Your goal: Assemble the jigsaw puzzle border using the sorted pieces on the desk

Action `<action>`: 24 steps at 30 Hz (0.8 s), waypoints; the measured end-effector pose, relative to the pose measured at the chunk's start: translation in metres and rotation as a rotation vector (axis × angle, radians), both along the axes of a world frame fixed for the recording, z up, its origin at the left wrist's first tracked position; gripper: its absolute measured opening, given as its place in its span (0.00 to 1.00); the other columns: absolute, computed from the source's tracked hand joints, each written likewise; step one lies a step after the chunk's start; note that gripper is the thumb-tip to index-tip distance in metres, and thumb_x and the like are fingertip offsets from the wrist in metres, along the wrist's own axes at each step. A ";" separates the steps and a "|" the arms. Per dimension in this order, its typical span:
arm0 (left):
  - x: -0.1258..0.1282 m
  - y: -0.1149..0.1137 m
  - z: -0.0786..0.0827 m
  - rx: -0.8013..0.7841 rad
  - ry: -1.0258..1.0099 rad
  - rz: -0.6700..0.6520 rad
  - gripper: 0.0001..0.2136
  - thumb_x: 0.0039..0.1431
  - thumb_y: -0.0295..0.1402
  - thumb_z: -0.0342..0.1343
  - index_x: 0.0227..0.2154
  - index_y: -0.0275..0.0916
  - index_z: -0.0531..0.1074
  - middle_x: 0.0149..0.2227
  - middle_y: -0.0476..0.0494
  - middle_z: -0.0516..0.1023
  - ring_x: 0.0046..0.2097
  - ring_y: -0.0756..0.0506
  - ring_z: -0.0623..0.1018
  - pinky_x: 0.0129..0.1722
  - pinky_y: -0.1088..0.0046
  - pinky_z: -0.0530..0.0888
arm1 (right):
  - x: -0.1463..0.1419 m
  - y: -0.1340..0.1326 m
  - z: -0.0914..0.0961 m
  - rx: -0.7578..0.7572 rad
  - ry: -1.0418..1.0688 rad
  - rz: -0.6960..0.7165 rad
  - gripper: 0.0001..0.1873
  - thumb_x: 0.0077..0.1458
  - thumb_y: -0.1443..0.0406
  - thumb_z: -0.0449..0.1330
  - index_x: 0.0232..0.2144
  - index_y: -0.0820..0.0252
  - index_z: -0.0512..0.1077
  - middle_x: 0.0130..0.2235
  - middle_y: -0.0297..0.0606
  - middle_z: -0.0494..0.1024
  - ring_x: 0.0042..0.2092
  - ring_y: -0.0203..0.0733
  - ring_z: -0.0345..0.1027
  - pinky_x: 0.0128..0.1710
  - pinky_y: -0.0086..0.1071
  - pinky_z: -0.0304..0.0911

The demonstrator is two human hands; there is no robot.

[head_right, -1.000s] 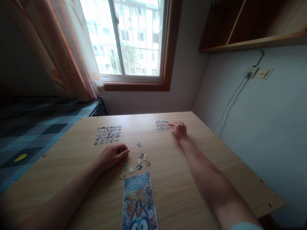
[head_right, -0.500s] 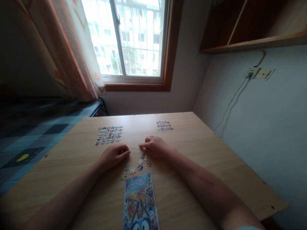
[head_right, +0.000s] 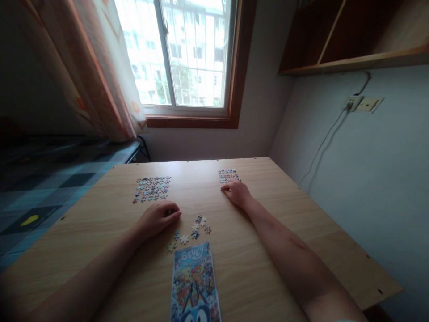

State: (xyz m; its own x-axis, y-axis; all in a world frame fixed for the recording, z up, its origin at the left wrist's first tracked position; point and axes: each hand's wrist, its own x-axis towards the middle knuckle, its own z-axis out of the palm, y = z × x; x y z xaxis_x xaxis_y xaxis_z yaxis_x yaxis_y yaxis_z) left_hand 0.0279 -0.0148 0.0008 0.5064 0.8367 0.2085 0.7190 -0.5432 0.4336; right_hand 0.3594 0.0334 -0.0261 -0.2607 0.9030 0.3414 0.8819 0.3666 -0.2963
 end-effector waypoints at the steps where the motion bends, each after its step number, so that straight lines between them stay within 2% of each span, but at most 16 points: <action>1: 0.000 0.000 0.000 0.001 -0.001 0.001 0.09 0.59 0.38 0.55 0.29 0.41 0.77 0.30 0.46 0.78 0.35 0.45 0.74 0.38 0.70 0.67 | 0.002 0.001 -0.001 0.001 0.003 -0.017 0.10 0.60 0.63 0.59 0.39 0.52 0.81 0.43 0.35 0.81 0.42 0.39 0.73 0.45 0.29 0.65; 9: -0.002 0.002 -0.005 0.011 0.010 0.003 0.10 0.59 0.39 0.55 0.29 0.41 0.77 0.30 0.46 0.78 0.36 0.45 0.74 0.36 0.70 0.66 | 0.003 0.003 -0.002 0.005 0.030 -0.074 0.10 0.60 0.63 0.59 0.39 0.51 0.81 0.43 0.35 0.81 0.43 0.38 0.74 0.46 0.28 0.65; 24: -0.001 -0.001 -0.001 0.011 0.013 0.010 0.11 0.59 0.40 0.54 0.28 0.41 0.77 0.30 0.46 0.78 0.35 0.45 0.74 0.37 0.70 0.67 | 0.003 0.005 -0.002 -0.020 0.038 -0.100 0.10 0.60 0.62 0.59 0.40 0.50 0.81 0.45 0.34 0.81 0.45 0.37 0.74 0.48 0.27 0.66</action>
